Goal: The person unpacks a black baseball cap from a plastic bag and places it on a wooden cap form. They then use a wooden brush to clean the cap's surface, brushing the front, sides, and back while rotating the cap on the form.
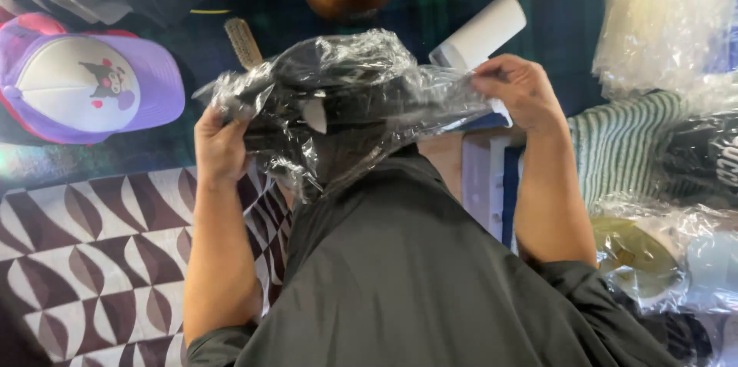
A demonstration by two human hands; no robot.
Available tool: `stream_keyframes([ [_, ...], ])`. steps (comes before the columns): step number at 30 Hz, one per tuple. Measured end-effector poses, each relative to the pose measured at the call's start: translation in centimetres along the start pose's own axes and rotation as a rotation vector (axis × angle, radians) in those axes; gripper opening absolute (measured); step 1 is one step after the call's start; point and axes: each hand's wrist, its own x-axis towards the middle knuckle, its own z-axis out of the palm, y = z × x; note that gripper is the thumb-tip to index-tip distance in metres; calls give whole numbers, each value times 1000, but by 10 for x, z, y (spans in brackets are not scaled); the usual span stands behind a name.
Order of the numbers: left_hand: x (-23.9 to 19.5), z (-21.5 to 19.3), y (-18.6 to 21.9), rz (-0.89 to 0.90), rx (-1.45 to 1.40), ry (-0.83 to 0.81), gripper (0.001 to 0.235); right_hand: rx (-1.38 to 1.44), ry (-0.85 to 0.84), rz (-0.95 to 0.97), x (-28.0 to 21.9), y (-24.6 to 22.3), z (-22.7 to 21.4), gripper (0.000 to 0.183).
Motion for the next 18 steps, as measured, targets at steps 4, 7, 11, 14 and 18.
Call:
stream_keyframes([
  [4, 17, -32, -29, 29, -91, -44, 11, 245, 111, -93, 15, 18, -11, 14],
  [7, 12, -17, 12, 91, -226, -183, 5, 370, 1, -23, 15, 18, -21, 26],
  [11, 10, 9, 64, 272, -129, -437, 24, 157, -334, 46, 29, 3, -18, 51],
  [14, 4, 33, 101, 357, -26, -505, 10, 91, -584, 140, 36, 12, 29, 60],
  [18, 0, 10, 69, 415, 337, -635, 52, -39, -185, 38, 42, 68, 32, 32],
])
